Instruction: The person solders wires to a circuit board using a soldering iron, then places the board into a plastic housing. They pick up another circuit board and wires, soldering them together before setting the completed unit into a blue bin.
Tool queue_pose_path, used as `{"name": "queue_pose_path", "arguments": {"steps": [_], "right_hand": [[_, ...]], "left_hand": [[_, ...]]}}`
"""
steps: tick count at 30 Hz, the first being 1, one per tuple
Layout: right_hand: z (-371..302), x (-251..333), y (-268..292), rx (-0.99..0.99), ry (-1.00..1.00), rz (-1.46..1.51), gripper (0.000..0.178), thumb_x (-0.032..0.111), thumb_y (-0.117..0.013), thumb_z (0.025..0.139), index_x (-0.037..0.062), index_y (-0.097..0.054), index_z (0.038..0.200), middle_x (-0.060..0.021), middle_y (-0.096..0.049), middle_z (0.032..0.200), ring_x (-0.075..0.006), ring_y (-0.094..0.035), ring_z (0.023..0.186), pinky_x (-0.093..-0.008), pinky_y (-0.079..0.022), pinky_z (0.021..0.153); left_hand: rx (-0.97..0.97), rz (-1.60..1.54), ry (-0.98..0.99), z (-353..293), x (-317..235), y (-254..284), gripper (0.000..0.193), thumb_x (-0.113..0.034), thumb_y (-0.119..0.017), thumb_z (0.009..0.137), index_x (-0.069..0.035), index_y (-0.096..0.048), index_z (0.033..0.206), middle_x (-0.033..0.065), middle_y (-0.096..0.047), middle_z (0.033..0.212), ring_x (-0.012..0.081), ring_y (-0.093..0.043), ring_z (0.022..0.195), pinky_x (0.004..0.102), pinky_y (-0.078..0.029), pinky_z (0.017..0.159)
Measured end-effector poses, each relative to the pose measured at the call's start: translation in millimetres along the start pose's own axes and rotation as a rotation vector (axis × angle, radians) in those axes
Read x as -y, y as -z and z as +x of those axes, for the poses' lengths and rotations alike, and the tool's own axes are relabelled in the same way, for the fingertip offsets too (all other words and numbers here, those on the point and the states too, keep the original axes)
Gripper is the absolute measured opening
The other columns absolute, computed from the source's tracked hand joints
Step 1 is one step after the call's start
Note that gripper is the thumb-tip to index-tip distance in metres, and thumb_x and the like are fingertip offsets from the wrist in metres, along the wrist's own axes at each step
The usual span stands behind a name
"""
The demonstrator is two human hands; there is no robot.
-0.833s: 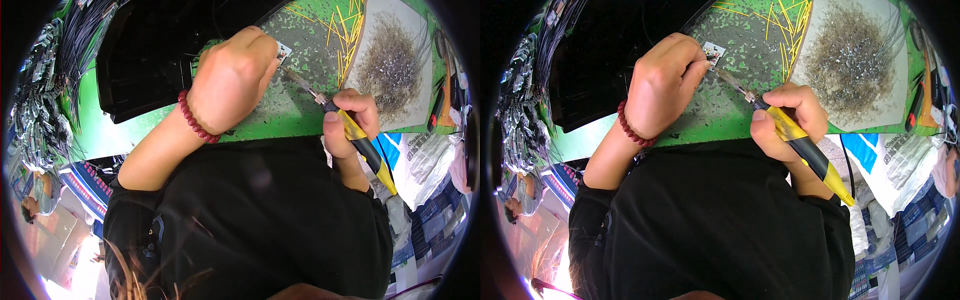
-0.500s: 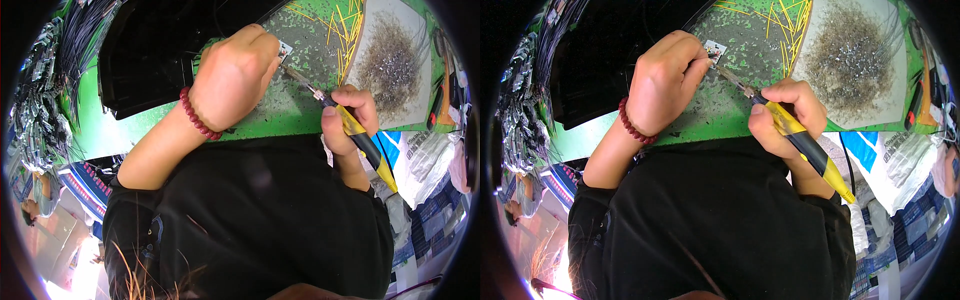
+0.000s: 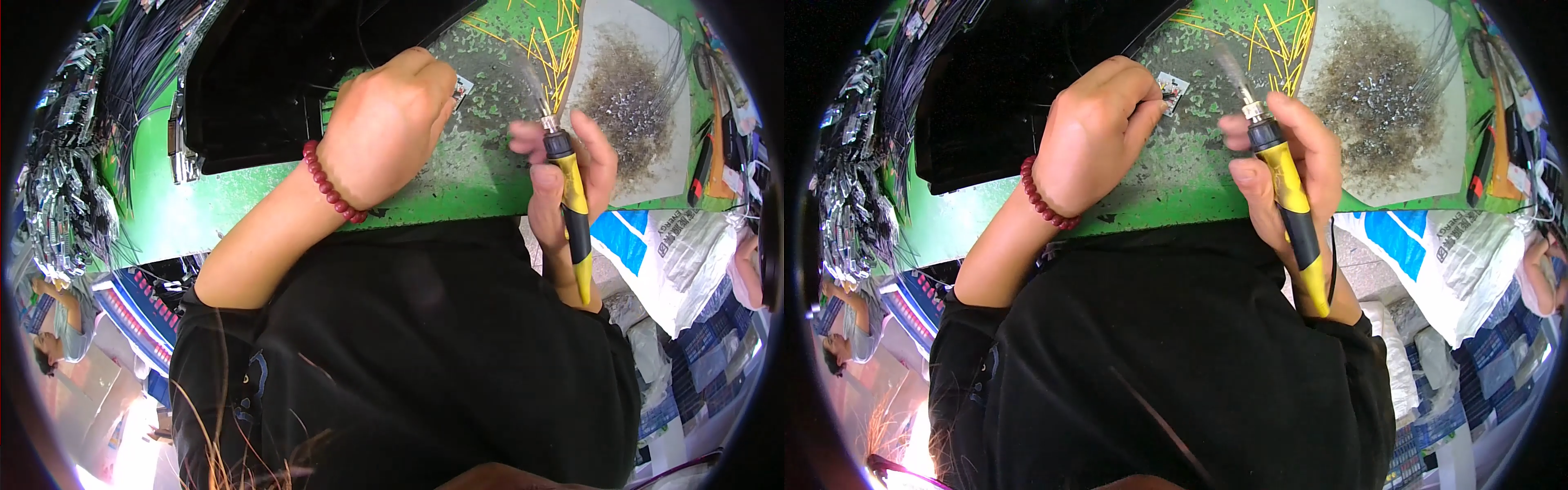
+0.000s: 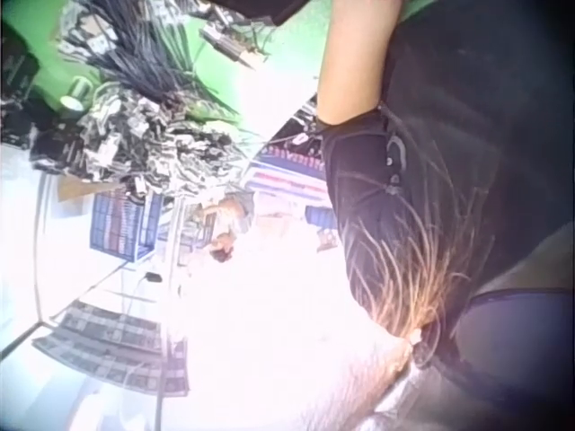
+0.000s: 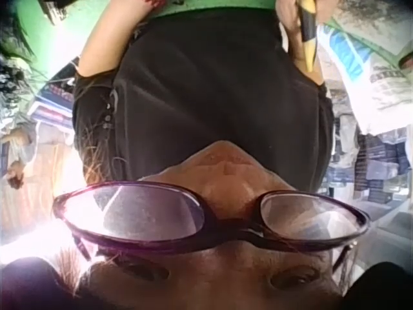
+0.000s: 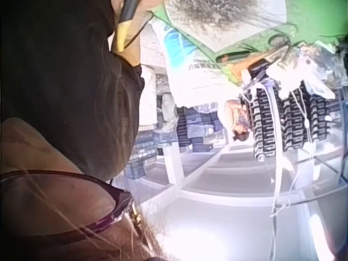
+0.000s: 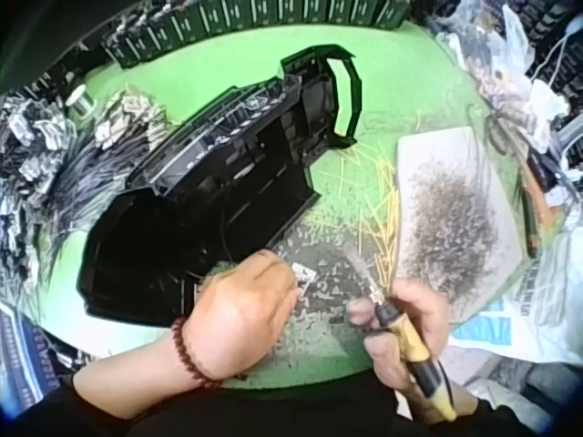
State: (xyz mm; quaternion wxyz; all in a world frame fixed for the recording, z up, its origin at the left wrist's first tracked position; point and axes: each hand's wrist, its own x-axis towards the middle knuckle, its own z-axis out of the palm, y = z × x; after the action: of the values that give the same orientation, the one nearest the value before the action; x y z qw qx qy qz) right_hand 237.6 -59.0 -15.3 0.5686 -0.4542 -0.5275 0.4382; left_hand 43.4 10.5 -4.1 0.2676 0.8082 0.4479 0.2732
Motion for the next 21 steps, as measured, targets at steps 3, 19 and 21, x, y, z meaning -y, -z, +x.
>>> {"name": "queue_pose_path", "arguments": {"steps": [3,19,21], "right_hand": [[12.4,11.1,6.3,0.12,-0.01,-0.265,0.025,0.005,-0.069,0.085,-0.0022,-0.061,0.107,-0.0142,-0.069,0.091,-0.017,-0.067,0.069,-0.0293,-0.055,0.063],[87.9,35.2,-70.6,0.181,0.713,-0.482,0.042,-0.006,-0.074,0.068,0.0077,-0.056,0.104,-0.0067,-0.065,0.077,-0.0241,-0.062,0.061,-0.0344,-0.05,0.058],[87.6,38.1,-86.7,0.157,0.671,-0.417,0.039,-0.006,-0.074,0.069,0.0063,-0.056,0.102,-0.0076,-0.066,0.078,-0.0232,-0.063,0.061,-0.0318,-0.05,0.058]], "left_hand": [[0.008,-0.036,0.007,2.8,2.7,6.5,0.008,0.0,-0.067,0.075,0.0,-0.06,0.077,0.0124,-0.058,0.074,0.0284,-0.059,0.066,0.0345,-0.048,0.058],[-0.26,0.122,-0.055,-23.6,-25.3,91.6,0.048,-0.004,-0.076,0.064,-0.002,-0.063,0.11,0.0152,-0.057,0.116,0.0324,-0.058,0.102,0.0381,-0.051,0.083],[-0.325,0.141,-0.079,-20.9,-13.0,81.2,0.047,-0.001,-0.074,0.065,-0.001,-0.062,0.11,0.0155,-0.057,0.115,0.0319,-0.058,0.102,0.0384,-0.051,0.083]]}}
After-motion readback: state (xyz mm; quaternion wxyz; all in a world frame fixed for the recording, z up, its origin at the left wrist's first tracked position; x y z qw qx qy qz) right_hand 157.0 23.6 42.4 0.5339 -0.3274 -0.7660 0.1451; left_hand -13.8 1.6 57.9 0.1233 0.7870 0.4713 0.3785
